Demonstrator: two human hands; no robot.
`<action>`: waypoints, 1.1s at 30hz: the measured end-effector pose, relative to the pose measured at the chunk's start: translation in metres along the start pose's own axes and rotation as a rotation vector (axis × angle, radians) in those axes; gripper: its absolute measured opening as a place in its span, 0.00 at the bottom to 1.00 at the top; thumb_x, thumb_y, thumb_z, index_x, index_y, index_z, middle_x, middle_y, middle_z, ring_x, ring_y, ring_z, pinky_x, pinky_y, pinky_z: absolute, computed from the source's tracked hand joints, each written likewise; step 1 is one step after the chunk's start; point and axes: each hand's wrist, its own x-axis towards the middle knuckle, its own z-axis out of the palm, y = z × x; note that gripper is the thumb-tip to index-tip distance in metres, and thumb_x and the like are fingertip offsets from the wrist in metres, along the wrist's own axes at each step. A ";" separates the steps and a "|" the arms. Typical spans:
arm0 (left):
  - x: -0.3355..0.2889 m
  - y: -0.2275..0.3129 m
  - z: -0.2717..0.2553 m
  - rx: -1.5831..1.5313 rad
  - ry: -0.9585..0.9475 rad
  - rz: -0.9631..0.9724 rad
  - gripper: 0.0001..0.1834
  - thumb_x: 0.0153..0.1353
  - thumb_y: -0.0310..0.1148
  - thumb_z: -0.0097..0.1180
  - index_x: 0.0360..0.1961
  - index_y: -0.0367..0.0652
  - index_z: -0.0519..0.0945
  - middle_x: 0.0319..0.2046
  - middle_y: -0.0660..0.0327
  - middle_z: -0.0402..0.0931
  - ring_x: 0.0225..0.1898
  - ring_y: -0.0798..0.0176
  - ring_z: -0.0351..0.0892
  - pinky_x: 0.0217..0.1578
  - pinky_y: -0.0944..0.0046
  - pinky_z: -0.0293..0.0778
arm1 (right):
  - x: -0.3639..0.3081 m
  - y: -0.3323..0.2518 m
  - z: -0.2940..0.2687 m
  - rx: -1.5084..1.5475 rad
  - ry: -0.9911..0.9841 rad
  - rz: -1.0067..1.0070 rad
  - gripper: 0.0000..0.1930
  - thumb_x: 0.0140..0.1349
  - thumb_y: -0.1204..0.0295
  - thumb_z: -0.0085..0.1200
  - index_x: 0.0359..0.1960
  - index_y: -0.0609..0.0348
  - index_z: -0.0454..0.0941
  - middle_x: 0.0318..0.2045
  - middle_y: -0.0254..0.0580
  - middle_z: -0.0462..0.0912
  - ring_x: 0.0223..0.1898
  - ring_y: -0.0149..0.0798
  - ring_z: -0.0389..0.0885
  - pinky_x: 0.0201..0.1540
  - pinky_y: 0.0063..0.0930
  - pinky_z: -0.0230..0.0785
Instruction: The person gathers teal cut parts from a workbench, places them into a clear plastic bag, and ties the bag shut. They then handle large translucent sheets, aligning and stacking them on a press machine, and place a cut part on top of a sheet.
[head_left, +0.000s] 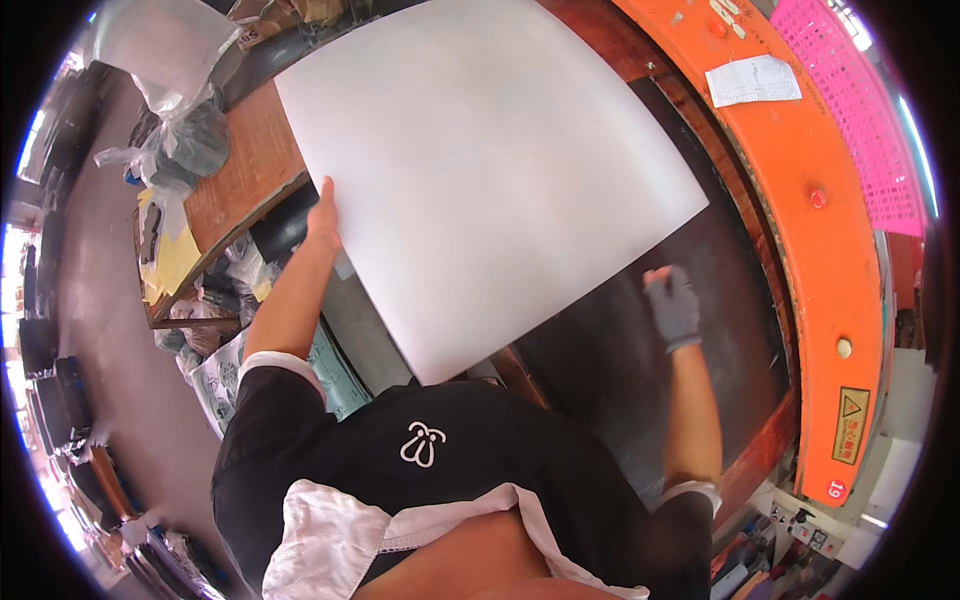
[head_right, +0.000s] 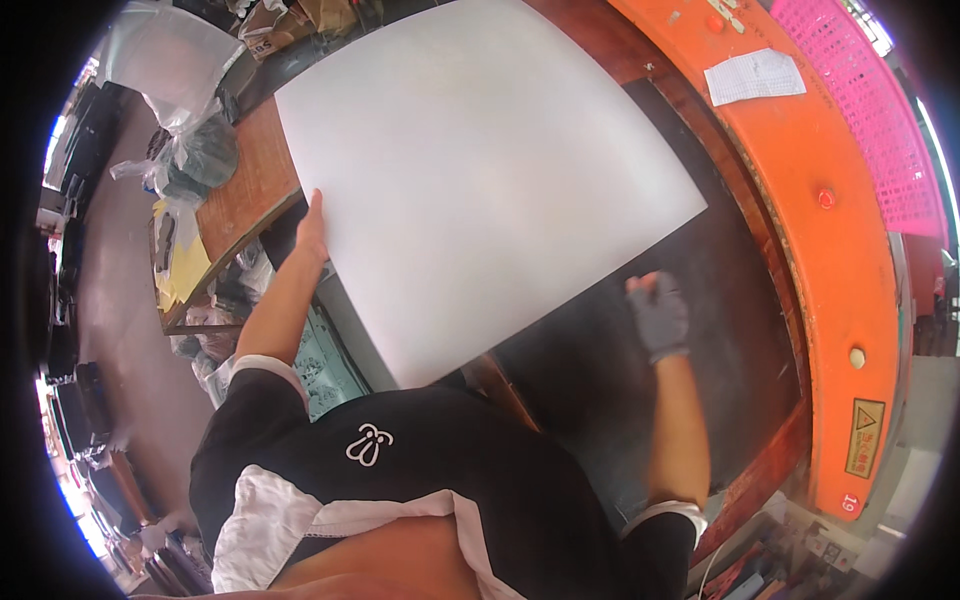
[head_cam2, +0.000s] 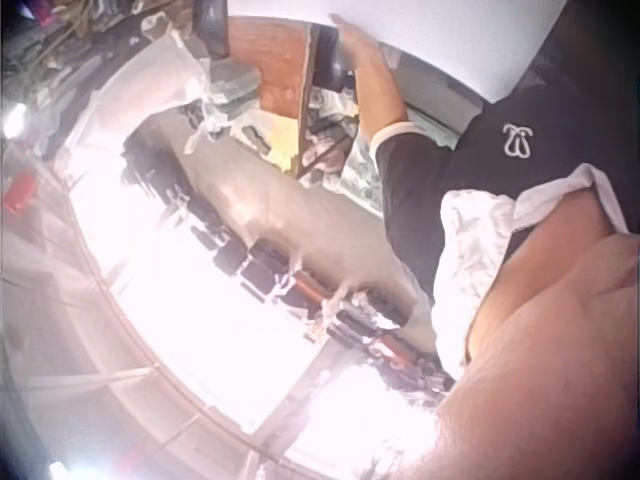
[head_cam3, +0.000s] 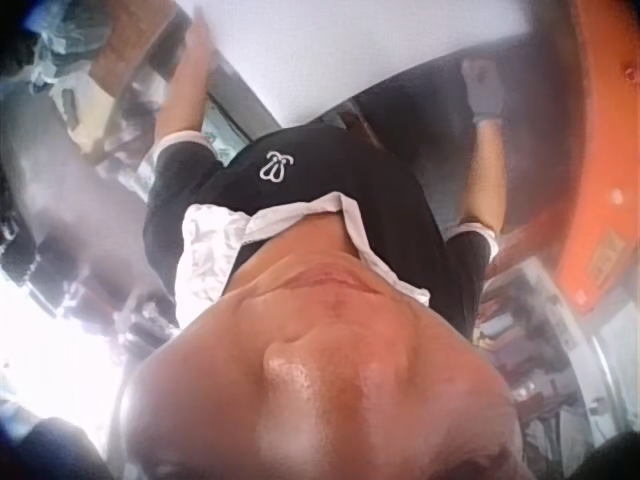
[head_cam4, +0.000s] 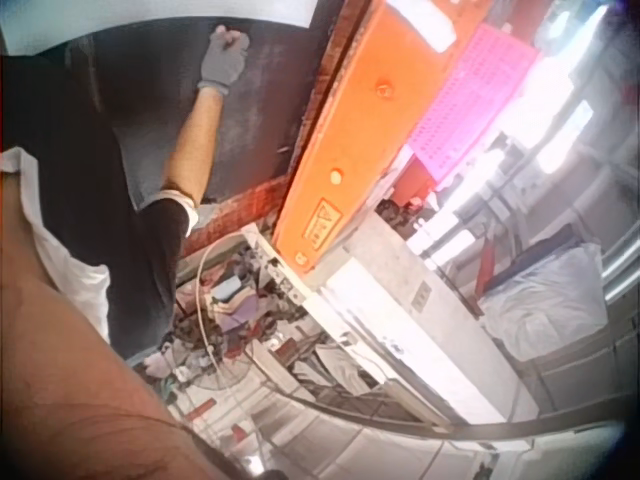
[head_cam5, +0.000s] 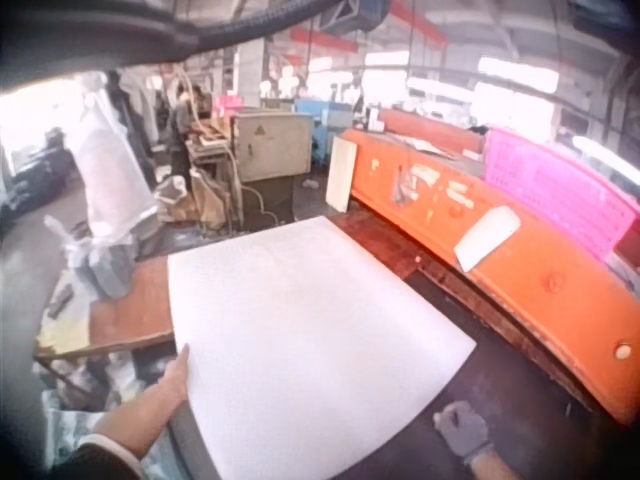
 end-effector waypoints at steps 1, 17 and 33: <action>0.013 0.010 0.001 0.031 -0.013 0.051 0.35 0.57 0.53 0.52 0.51 0.29 0.67 0.47 0.53 0.72 0.46 0.56 0.74 0.47 0.57 0.72 | 0.023 0.011 -0.009 -0.051 0.144 -0.076 0.19 0.55 0.56 0.54 0.36 0.59 0.71 0.36 0.47 0.76 0.39 0.41 0.75 0.42 0.32 0.67; 0.099 0.049 -0.011 0.441 0.112 0.171 0.42 0.55 0.58 0.49 0.59 0.31 0.60 0.58 0.53 0.61 0.59 0.58 0.60 0.58 0.61 0.55 | 0.255 0.019 -0.018 -0.206 -0.192 0.250 0.40 0.53 0.38 0.41 0.47 0.69 0.71 0.44 0.55 0.76 0.49 0.47 0.73 0.52 0.30 0.61; -0.001 0.037 -0.053 0.491 0.039 -0.016 0.38 0.55 0.57 0.51 0.51 0.31 0.70 0.48 0.55 0.72 0.47 0.62 0.73 0.50 0.65 0.66 | 0.080 0.051 -0.003 -0.271 -0.111 0.292 0.38 0.56 0.37 0.33 0.39 0.67 0.76 0.38 0.60 0.77 0.49 0.56 0.72 0.49 0.38 0.63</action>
